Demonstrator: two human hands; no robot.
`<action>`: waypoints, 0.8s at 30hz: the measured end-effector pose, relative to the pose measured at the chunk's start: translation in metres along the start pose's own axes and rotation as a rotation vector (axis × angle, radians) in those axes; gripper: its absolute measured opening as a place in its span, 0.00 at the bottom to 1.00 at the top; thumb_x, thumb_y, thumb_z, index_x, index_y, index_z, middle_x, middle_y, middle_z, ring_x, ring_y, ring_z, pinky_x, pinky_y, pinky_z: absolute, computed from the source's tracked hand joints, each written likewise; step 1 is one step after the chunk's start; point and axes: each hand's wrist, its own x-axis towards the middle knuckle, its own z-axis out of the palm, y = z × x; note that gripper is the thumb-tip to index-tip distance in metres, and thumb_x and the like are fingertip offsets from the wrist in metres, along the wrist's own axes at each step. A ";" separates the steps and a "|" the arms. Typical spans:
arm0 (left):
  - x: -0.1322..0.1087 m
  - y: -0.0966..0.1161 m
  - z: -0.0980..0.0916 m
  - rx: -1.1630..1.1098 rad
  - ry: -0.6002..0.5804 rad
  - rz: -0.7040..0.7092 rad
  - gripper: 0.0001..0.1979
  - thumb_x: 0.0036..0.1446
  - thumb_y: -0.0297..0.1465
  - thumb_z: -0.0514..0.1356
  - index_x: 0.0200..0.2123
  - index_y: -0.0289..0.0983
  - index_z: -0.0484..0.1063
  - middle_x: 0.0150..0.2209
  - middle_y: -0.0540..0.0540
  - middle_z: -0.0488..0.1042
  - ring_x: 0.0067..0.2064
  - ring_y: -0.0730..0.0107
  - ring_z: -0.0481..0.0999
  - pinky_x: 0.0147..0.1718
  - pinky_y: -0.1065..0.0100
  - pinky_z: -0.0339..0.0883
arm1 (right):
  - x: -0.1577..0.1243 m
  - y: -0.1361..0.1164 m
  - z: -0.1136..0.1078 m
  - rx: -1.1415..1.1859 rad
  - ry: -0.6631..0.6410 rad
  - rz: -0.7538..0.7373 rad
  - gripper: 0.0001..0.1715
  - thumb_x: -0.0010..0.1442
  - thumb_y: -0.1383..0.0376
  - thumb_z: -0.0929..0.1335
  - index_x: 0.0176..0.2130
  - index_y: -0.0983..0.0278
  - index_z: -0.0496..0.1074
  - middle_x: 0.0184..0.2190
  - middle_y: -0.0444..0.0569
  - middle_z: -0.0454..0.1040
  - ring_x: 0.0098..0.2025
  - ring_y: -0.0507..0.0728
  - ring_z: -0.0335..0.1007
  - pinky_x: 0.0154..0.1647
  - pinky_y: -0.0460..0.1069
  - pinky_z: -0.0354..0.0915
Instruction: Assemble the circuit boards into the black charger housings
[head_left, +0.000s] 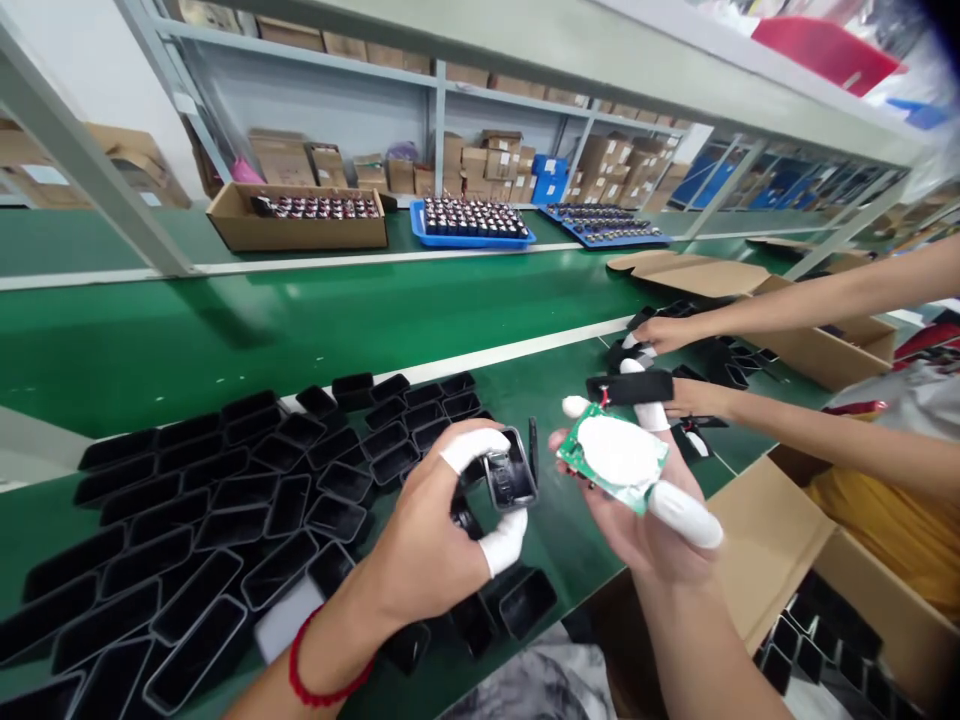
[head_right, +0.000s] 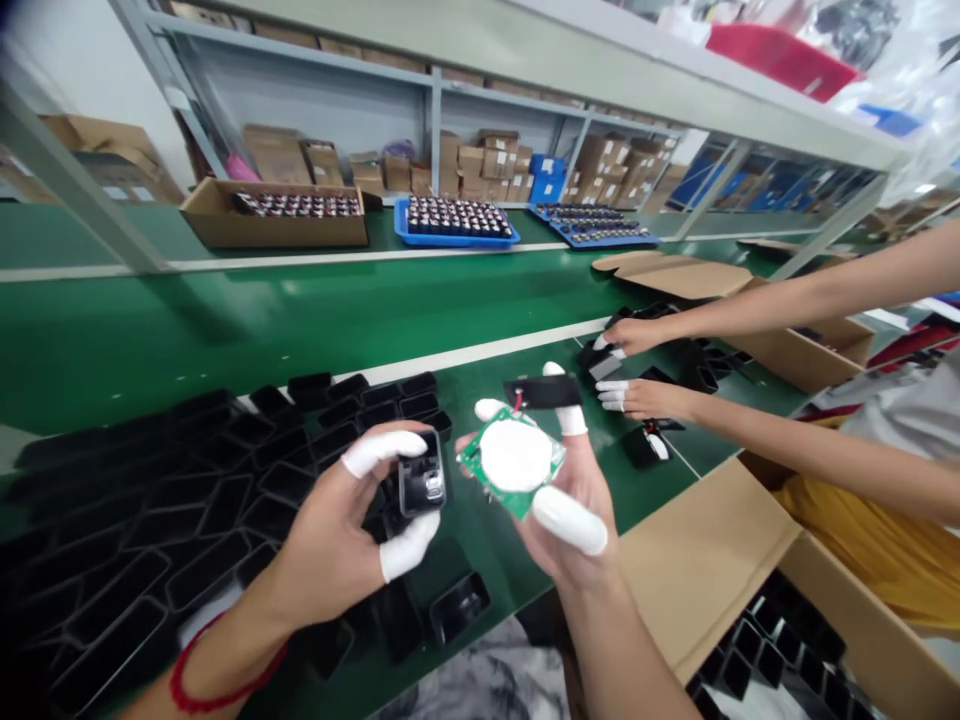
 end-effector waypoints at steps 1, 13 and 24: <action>0.000 -0.002 0.000 -0.080 0.037 -0.027 0.29 0.54 0.22 0.65 0.57 0.45 0.63 0.56 0.46 0.71 0.56 0.68 0.75 0.57 0.69 0.68 | -0.002 0.000 0.004 -0.014 -0.021 -0.012 0.50 0.46 0.56 0.79 0.64 0.49 0.62 0.48 0.52 0.79 0.46 0.69 0.80 0.52 0.68 0.74; 0.005 -0.006 -0.011 -0.448 0.011 -0.096 0.38 0.49 0.15 0.69 0.59 0.51 0.69 0.58 0.47 0.69 0.58 0.61 0.75 0.54 0.69 0.74 | -0.014 0.006 0.020 -0.158 -0.050 -0.199 0.60 0.50 0.62 0.80 0.70 0.44 0.49 0.51 0.52 0.79 0.57 0.71 0.75 0.55 0.73 0.71; 0.005 -0.002 -0.014 -0.454 -0.035 -0.110 0.35 0.54 0.20 0.69 0.59 0.56 0.69 0.61 0.48 0.63 0.57 0.61 0.73 0.48 0.71 0.77 | -0.014 0.009 0.023 -0.189 -0.206 -0.232 0.59 0.55 0.77 0.76 0.69 0.38 0.50 0.55 0.43 0.78 0.61 0.60 0.71 0.63 0.62 0.68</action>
